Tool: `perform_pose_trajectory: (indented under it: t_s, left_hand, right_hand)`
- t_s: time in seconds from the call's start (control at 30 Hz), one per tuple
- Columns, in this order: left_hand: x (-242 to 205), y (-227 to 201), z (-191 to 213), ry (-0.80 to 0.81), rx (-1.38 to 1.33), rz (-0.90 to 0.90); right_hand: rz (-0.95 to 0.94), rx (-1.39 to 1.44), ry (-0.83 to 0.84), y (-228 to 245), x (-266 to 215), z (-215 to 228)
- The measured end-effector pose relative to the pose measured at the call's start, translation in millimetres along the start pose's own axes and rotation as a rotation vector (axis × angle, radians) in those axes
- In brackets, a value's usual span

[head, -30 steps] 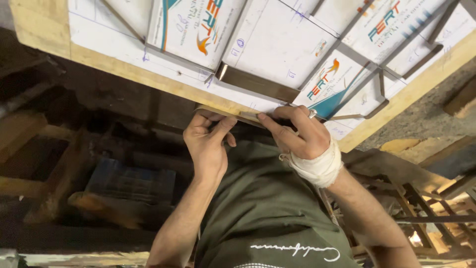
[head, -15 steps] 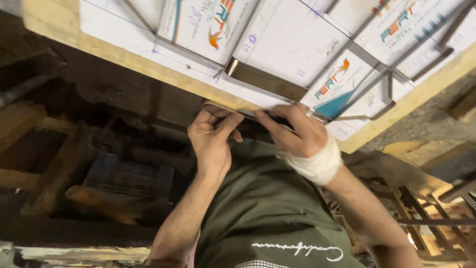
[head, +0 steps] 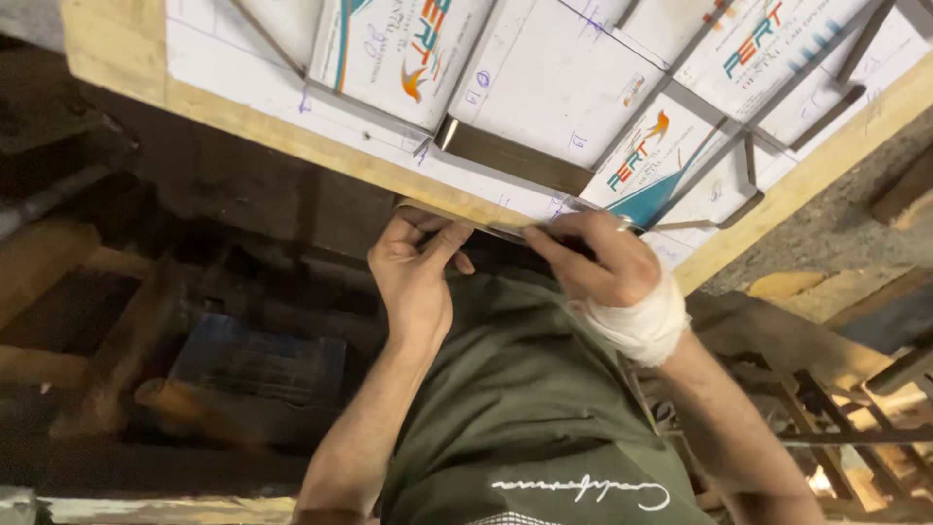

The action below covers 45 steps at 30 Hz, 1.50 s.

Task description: The person places a white plastic bag on a wooden board with metal frames, then removes it. They proceed to pick up small metal strips and fit them into the slots of the metal frames, adjusting them to ensure a proper fit.

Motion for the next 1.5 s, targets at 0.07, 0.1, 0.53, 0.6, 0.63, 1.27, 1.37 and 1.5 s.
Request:
perform_pose_trajectory:
  t_s: [0.07,0.1,0.53,0.6,0.63,1.27,1.37,1.5]
  left_hand:
    - [1,3,-1,0.013,0.002,0.0]
    - [-3,4,-2,0.032,-0.003,0.007]
    - [-80,-34,-33,0.191,0.087,-0.086]
    - [-95,-40,-48,0.246,0.157,-0.107]
    - [-102,-42,-55,0.273,0.198,-0.122]
    - [-139,-135,-156,0.895,1.357,-1.197]
    - [-87,-144,-159,0.953,1.405,-1.159]
    - [-18,-166,-159,0.93,1.372,-1.331]
  right_hand:
    - [-0.063,0.018,-0.075,0,-11,9]
    - [-0.101,0.039,-0.109,1,-18,16]
    - [-0.649,0.653,-0.185,0,-71,7]
    - [-0.671,0.759,-0.286,2,-81,9]
    - [-0.682,0.814,-0.339,1,-87,11]
    - [-0.615,0.827,-0.577,-5,-119,63]
    - [-0.687,0.632,-0.674,-2,-92,63]
    - [-0.738,0.287,-0.809,17,-61,68]
Point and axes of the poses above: each hand's wrist, its own x-axis towards the middle knuckle, its own z-axis out of the back of the hand, y = z × x, the point moved 6 cm from there along x, towards the middle knuckle, and after that the axes turned 2 degrees about z, right-handed, at the moved point
